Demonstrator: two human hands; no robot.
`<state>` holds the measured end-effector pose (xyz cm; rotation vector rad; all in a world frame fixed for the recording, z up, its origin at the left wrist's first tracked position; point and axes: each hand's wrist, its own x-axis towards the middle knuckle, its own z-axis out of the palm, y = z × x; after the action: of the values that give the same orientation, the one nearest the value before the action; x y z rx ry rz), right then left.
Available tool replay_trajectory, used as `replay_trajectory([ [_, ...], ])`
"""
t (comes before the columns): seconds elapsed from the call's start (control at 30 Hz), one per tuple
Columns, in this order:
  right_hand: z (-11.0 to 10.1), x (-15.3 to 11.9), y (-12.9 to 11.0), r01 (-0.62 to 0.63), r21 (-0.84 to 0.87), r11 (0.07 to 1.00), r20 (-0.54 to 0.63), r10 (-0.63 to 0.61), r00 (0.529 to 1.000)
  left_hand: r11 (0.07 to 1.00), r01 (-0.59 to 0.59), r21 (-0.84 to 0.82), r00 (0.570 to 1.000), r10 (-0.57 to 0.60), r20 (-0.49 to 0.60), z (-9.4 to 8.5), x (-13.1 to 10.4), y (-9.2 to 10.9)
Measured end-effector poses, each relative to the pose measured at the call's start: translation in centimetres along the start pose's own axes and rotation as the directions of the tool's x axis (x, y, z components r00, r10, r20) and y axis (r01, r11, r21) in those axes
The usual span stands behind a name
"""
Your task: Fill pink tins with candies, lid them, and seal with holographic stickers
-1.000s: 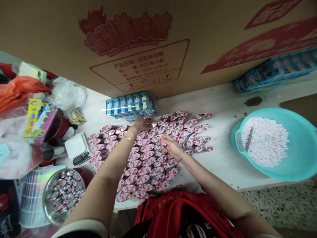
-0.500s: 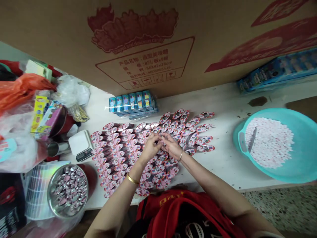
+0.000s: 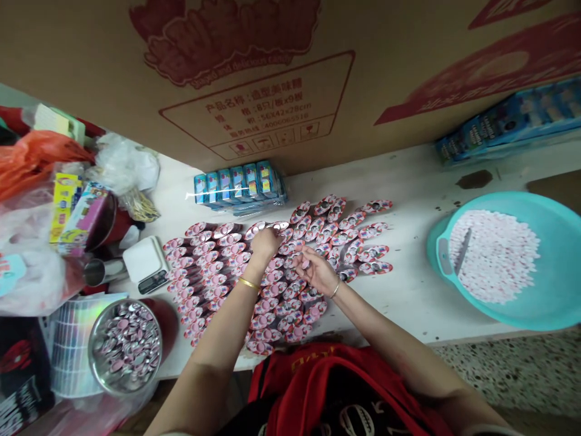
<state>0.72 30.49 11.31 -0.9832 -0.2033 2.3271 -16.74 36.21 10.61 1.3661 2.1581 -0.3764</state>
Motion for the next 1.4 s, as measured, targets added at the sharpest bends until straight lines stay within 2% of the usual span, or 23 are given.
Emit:
replay_trajectory([
  [0.17,0.6,0.1,0.2,-0.032,-0.055,0.998,-0.063,0.028,0.998,0.995,0.005,0.099,1.000,-0.006,0.012,-0.5,0.4,-0.1],
  [0.23,0.9,0.0,0.4,-0.024,-0.086,0.996,-0.100,0.015,0.995,0.997,-0.012,0.082,1.000,0.014,-0.025,-0.7,-0.5,0.1],
  [0.3,0.9,-0.2,0.6,-0.012,-0.105,0.994,-0.141,-0.003,0.990,0.995,-0.097,-0.013,0.993,0.096,-0.063,-0.6,-2.3,0.3],
  [0.37,0.8,-0.3,0.9,-0.006,-0.106,0.994,-0.180,-0.013,0.984,0.940,-0.300,-0.164,0.954,0.290,-0.080,0.0,-4.9,0.6],
  [0.43,0.7,-0.4,1.3,-0.016,-0.097,0.995,-0.216,-0.005,0.976,0.824,-0.488,-0.287,0.870,0.486,-0.082,1.0,-7.6,0.7],
  [0.47,0.7,-0.3,1.5,-0.025,-0.100,0.995,-0.235,0.001,0.972,0.785,-0.532,-0.318,0.840,0.535,-0.085,1.5,-8.7,0.7],
  [0.5,0.7,-0.3,1.8,-0.033,-0.112,0.993,-0.252,0.004,0.968,0.770,-0.544,-0.332,0.832,0.548,-0.093,1.9,-9.6,0.7],
  [0.57,0.7,-0.1,2.2,-0.030,-0.173,0.984,-0.271,-0.019,0.963,0.787,-0.506,-0.353,0.858,0.501,-0.114,2.5,-10.4,0.6],
  [0.63,0.5,0.0,2.4,0.018,-0.330,0.944,-0.271,-0.114,0.956,0.821,-0.419,-0.389,0.906,0.405,-0.120,2.7,-9.7,0.6],
  [0.67,0.2,0.0,2.4,0.062,-0.458,0.887,-0.263,-0.201,0.944,0.847,-0.358,-0.394,0.933,0.340,-0.117,2.6,-9.0,0.6],
  [0.7,-0.1,0.0,2.2,0.108,-0.612,0.783,-0.230,-0.307,0.924,0.880,-0.289,-0.376,0.957,0.265,-0.114,2.5,-8.2,0.7],
  [0.73,-0.4,0.0,2.0,0.142,-0.769,0.623,-0.165,-0.408,0.898,0.917,-0.220,-0.334,0.975,0.191,-0.117,2.3,-7.4,0.9],
  [0.77,-0.7,-0.1,1.7,0.154,-0.896,0.417,-0.071,-0.476,0.877,0.949,-0.162,-0.272,0.984,0.133,-0.122,2.1,-6.6,1.1],
  [0.8,-1.0,-0.1,1.4,0.144,-0.970,0.195,0.030,-0.493,0.869,0.972,-0.126,-0.200,0.987,0.102,-0.124,2.0,-5.9,1.4],
  [0.87,-1.2,-0.1,0.8,0.098,-0.979,-0.181,0.164,-0.402,0.901,0.991,-0.112,-0.071,0.989,0.105,-0.103,1.8,-5.0,2.1],
  [0.93,-1.0,0.2,0.4,0.053,-0.914,-0.403,0.180,-0.284,0.942,0.993,-0.121,0.005,0.990,0.121,-0.071,1.8,-4.6,2.6],
  [1.0,-0.8,0.7,0.2,0.031,-0.859,-0.511,0.162,-0.214,0.963,0.994,-0.103,0.047,0.994,0.105,-0.035,1.8,-4.4,2.9],
  [1.07,-0.6,1.1,0.3,0.024,-0.828,-0.560,0.148,-0.177,0.973,0.995,-0.070,0.075,0.997,0.069,0.019,1.6,-4.0,2.9],
  [1.27,-0.4,2.2,0.5,0.004,-0.780,-0.626,0.123,-0.148,0.981,0.992,-0.018,0.124,0.984,-0.005,0.178,0.2,-1.5,2.3],
  [1.4,0.6,2.8,-0.1,-0.001,-0.751,-0.660,0.098,-0.114,0.989,0.999,-0.012,0.042,0.988,0.005,0.156,-0.4,-1.0,2.5],
])
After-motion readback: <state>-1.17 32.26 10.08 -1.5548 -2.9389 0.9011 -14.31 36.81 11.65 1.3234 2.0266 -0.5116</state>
